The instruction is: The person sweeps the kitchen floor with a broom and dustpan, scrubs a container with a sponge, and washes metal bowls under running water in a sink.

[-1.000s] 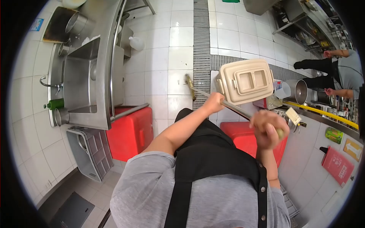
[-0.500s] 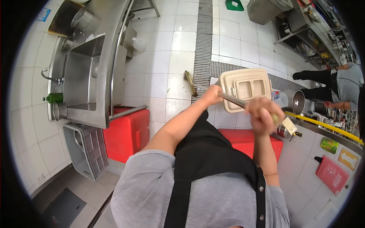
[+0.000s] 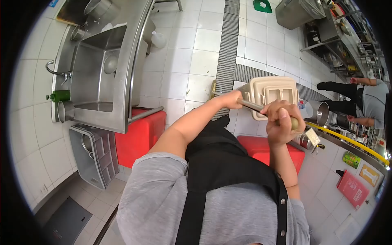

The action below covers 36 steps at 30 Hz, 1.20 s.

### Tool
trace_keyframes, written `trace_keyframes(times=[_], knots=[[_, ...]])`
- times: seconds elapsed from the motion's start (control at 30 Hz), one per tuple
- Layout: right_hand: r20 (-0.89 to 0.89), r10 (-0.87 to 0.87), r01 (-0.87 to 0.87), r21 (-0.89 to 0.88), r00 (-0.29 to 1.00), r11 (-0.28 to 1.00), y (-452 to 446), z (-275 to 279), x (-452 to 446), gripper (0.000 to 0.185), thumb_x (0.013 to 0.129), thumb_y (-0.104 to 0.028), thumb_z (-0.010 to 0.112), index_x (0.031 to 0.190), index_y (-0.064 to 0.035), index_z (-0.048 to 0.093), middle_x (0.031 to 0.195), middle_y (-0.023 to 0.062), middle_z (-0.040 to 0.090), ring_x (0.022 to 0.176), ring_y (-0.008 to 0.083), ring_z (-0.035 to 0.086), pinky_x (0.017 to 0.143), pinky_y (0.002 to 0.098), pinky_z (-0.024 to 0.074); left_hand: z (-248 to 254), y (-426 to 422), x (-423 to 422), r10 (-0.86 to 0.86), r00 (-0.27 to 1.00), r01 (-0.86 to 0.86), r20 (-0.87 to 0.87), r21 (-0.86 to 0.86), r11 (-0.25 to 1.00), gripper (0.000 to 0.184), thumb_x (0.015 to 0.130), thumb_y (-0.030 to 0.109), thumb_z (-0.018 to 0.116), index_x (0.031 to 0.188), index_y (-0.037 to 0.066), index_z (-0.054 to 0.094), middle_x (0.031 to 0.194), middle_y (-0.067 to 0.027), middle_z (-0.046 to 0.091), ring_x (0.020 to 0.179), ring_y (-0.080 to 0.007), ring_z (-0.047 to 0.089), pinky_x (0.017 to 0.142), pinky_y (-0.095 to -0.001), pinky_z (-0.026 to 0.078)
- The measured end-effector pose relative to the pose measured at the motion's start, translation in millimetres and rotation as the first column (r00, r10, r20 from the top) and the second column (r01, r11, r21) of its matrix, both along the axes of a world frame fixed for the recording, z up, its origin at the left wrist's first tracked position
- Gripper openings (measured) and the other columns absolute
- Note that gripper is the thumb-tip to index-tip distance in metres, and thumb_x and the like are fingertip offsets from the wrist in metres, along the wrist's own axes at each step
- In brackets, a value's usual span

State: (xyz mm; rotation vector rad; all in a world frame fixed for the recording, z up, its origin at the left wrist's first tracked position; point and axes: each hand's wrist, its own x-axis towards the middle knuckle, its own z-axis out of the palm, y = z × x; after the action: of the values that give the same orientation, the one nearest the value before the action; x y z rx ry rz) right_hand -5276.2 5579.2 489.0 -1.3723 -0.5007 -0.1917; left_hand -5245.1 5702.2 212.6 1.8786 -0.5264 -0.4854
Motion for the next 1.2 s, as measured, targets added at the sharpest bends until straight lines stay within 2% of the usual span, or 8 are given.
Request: trace_keyframes(times=[0.13,0.33,0.57,0.7,0.9,0.97,1.03,1.2], knots=[[0.067,-0.079,0.079,-0.003,0.995,0.997,24,36,-17,0.027,0.085,-0.010,0.052,0.064,0.0027,0.041,0.051,0.0086,0.044,0.043,0.0174,0.042,0.043,0.0342,0.0450,48,11,-11,0.189,0.976,-0.181,0.107,-0.086,0.980,0.025,0.067,0.016,0.068,0.054,0.000,0.054,0.055,-0.0199,0.053,0.054,-0.0396,0.054,0.050,-0.0413,0.043],[0.018,0.330,-0.330,-0.015,0.944,0.944,51,84,-20,0.029,0.080,-0.014,0.051,0.057,-0.0034,0.038,0.048,0.0068,0.039,0.041,0.0156,0.037,0.037,0.0322,0.0409,81,47,-52,0.551,0.825,-0.532,0.130,-0.155,0.833,0.028,0.068,0.008,0.067,0.052,-0.001,0.044,0.057,-0.0217,0.049,0.055,-0.0402,0.051,0.050,-0.0407,0.040],[-0.218,0.501,-0.439,0.277,0.838,0.855,99,-34,32,0.031,0.080,-0.009,0.054,0.054,-0.0028,0.037,0.051,0.0081,0.040,0.044,0.0184,0.038,0.046,0.0353,0.0428,-9,122,-80,0.808,0.587,-0.809,0.048,0.062,0.584,0.018,0.067,0.005,0.061,0.054,-0.001,0.051,0.056,-0.0236,0.051,0.056,-0.0425,0.053,0.050,-0.0433,0.041],[-0.168,0.588,-0.554,0.208,0.791,0.806,119,-48,73,0.030,0.078,-0.006,0.053,0.053,-0.0013,0.038,0.050,0.0076,0.040,0.043,0.0185,0.039,0.045,0.0341,0.0429,-39,124,-25,0.808,0.523,-0.823,0.270,-0.084,0.561,0.022,0.069,0.007,0.061,0.053,-0.003,0.049,0.057,-0.0250,0.048,0.052,-0.0422,0.049,0.048,-0.0427,0.038],[-0.008,0.730,-0.726,-0.118,0.683,0.678,114,-2,150,0.023,0.070,-0.006,0.055,0.053,0.0027,0.043,0.051,0.0115,0.047,0.045,0.0221,0.050,0.044,0.0319,0.0423,-6,101,70,0.907,0.414,-0.898,0.074,-0.127,0.421,0.027,0.068,0.007,0.063,0.052,-0.003,0.044,0.054,-0.0228,0.044,0.049,-0.0358,0.046,0.047,-0.0397,0.035],[0.022,0.732,-0.730,-0.054,0.681,0.681,99,20,181,0.022,0.070,-0.007,0.055,0.053,0.0025,0.044,0.048,0.0108,0.046,0.042,0.0219,0.048,0.042,0.0312,0.0417,17,90,91,0.909,0.416,-0.899,0.025,-0.140,0.415,0.028,0.069,0.006,0.063,0.052,-0.002,0.043,0.052,-0.0188,0.045,0.046,-0.0277,0.045,0.047,-0.0384,0.034],[0.009,0.797,-0.792,0.121,0.603,0.598,78,31,216,0.024,0.071,-0.009,0.054,0.051,0.0010,0.043,0.044,0.0092,0.043,0.037,0.0202,0.043,0.040,0.0305,0.0408,42,66,99,0.943,0.327,-0.916,0.064,-0.222,0.333,0.023,0.067,0.003,0.064,0.053,-0.001,0.045,0.053,-0.0180,0.049,0.050,-0.0300,0.051,0.050,-0.0382,0.039],[-0.188,0.764,-0.702,0.307,0.617,0.642,51,-19,253,0.029,0.073,-0.009,0.053,0.049,-0.0017,0.037,0.043,0.0065,0.039,0.036,0.0159,0.034,0.038,0.0301,0.0389,18,23,83,0.962,0.252,-0.967,0.104,0.004,0.253,0.023,0.068,0.003,0.066,0.055,-0.001,0.048,0.057,-0.0174,0.054,0.055,-0.0319,0.054,0.053,-0.0400,0.042]])
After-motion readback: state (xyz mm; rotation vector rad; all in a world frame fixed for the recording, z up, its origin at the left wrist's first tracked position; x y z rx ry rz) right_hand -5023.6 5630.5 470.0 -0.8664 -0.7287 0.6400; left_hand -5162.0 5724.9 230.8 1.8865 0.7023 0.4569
